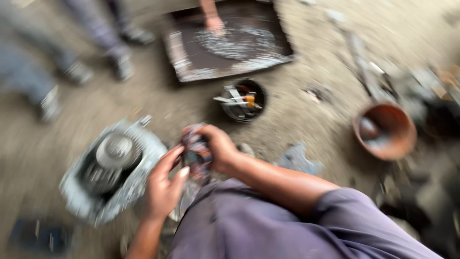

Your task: The person assembles internal gears into a mechanical housing, wipes components with a cloth, and aligns the main gear assembly while other people assist by holding parts and using wrenches.

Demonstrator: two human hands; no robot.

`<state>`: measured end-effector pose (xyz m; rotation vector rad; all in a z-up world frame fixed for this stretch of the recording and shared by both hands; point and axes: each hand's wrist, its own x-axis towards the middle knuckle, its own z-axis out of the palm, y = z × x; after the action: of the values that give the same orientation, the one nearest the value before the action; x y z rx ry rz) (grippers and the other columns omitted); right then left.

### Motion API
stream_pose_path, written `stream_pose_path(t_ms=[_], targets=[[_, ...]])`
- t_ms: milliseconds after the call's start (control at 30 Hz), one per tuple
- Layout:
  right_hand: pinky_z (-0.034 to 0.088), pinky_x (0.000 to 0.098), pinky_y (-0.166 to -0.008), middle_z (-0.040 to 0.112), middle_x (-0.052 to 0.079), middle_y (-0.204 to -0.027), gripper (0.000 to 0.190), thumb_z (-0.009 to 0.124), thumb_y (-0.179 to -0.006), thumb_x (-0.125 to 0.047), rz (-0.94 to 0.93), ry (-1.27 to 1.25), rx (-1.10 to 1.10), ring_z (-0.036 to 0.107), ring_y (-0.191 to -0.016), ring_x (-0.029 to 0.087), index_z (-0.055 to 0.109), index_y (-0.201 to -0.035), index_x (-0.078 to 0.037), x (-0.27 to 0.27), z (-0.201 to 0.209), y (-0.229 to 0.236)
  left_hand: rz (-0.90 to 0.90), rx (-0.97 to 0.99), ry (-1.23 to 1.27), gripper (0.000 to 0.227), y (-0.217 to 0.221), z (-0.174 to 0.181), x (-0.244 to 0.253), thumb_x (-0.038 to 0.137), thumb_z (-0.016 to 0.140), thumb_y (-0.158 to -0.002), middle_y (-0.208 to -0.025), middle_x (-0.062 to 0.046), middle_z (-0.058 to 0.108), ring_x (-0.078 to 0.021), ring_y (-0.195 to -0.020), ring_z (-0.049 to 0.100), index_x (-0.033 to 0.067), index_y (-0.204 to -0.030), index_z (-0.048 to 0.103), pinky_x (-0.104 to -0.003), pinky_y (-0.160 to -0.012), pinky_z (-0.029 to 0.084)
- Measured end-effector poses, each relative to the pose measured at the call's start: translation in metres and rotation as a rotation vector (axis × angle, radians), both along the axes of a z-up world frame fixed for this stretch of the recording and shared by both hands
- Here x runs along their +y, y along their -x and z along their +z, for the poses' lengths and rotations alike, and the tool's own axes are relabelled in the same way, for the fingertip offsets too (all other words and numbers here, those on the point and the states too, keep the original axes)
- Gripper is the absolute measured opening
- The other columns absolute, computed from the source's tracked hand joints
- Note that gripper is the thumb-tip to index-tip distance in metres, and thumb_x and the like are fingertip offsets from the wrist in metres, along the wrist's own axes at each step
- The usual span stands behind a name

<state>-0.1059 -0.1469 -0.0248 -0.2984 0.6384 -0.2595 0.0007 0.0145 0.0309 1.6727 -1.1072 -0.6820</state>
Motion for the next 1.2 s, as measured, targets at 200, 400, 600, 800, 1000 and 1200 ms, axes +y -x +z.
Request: stream_pose_path(t_ms=[200,400,600,800,1000,1200], targets=[[0.049,0.0409,-0.068,0.062,0.008,-0.104,0.051,0.053,-0.114,-0.062,0.369,0.172,-0.099,0.061,-0.091,0.025,0.059,-0.119,-0.011,0.040,0.010,-0.050,0.108,-0.453,0.137,0.075,-0.006,0.011,0.035,0.002,0.074,-0.077,-0.155,-0.031,0.040,-0.0490,-0.142,0.043,0.0020,-0.147,0.049,-0.047,-0.116,0.038],[0.028,0.0458,-0.119,0.034,0.012,-0.167,0.094,0.041,-0.093,-0.071,1.252,0.587,-0.118,0.029,-0.153,0.027,0.029,-0.162,-0.008,0.101,0.033,-0.083,0.587,-0.101,0.049,0.058,-0.036,-0.089,0.118,0.004,0.071,-0.082,-0.135,-0.019,0.066,-0.0349,-0.128,0.065,0.0077,-0.137,0.054,-0.043,-0.104,0.052],[0.018,0.0447,-0.125,0.027,0.016,-0.170,0.099,0.050,-0.095,-0.070,1.449,1.176,-0.679,0.017,-0.160,0.030,0.021,-0.164,-0.006,0.133,0.051,-0.120,0.678,-0.126,0.190,0.051,-0.020,-0.142,0.184,0.013,0.064,-0.083,-0.132,-0.024,0.063,-0.0427,-0.127,0.058,-0.0011,-0.132,0.061,-0.044,-0.101,0.048],[0.034,0.0436,-0.121,0.038,0.021,-0.163,0.085,0.045,-0.096,-0.070,1.472,1.774,-0.627,0.040,-0.149,0.037,0.042,-0.155,-0.009,0.149,0.025,-0.146,0.753,0.160,0.142,0.035,0.003,-0.128,0.156,0.014,0.056,-0.099,-0.134,-0.021,0.064,-0.0273,-0.123,0.061,-0.0020,-0.130,0.060,-0.038,-0.100,0.050],[0.041,0.0447,-0.112,0.047,0.021,-0.152,0.079,0.047,-0.097,-0.065,1.498,0.870,-0.334,0.052,-0.134,0.034,0.046,-0.153,-0.009,0.116,-0.042,-0.203,0.950,0.316,-0.113,0.030,0.007,-0.054,0.109,0.018,0.062,-0.099,-0.099,-0.020,0.076,-0.0290,-0.093,0.072,0.0015,-0.121,0.071,-0.039,-0.086,0.056],[0.044,0.0467,-0.111,0.047,0.020,-0.152,0.072,0.054,-0.097,-0.057,1.612,0.505,-0.342,0.051,-0.136,0.035,0.047,-0.151,-0.010,0.087,-0.099,-0.207,1.040,-0.310,0.122,0.046,-0.010,-0.020,0.044,0.022,0.078,-0.081,-0.112,-0.019,0.068,-0.0344,-0.102,0.065,0.0022,-0.120,0.063,-0.044,-0.089,0.051]])
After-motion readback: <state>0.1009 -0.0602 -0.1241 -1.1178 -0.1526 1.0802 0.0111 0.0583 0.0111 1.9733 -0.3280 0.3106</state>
